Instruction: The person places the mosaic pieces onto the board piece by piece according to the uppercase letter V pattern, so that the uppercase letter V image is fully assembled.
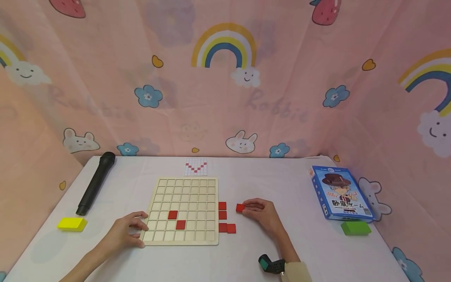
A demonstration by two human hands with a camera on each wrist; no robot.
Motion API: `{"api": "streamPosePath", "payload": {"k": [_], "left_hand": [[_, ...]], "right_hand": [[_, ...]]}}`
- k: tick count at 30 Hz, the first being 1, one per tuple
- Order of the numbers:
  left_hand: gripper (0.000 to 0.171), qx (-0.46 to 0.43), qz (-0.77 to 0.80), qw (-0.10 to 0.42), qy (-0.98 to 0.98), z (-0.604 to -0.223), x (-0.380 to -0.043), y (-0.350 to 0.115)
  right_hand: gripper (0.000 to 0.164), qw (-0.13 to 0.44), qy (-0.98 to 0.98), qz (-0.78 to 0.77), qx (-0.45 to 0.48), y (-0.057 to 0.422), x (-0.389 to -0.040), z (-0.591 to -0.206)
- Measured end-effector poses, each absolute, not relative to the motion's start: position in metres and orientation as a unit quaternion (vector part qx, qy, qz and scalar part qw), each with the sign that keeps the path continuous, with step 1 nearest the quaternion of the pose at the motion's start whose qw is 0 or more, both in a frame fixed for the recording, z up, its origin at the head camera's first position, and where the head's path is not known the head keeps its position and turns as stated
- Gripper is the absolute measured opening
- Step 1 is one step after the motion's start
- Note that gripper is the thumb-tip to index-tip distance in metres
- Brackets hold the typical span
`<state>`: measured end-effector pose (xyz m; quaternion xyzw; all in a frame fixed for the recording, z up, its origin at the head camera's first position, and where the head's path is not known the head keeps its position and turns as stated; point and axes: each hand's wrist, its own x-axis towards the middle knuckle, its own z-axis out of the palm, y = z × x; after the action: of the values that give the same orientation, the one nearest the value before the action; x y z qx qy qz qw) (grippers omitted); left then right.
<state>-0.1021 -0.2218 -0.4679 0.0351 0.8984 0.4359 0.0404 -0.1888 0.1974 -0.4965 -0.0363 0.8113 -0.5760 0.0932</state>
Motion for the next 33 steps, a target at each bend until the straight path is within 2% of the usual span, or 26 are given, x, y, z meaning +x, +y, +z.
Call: {"api": "streamPosePath", "payload": {"k": [20,33], "left_hand": [[0.039,0.017,0.432,0.041,0.901,-0.467,-0.102,-0.219],[0.039,0.046,0.436,0.036,0.898,-0.468,-0.102,-0.222]], "right_hand": [[0.035,0.082,0.811,-0.579,-0.017,0.175,-0.187,-0.485],[0.036,0.088,0.790,-0.603,-0.064,0.151,-0.191,-0.480]]}}
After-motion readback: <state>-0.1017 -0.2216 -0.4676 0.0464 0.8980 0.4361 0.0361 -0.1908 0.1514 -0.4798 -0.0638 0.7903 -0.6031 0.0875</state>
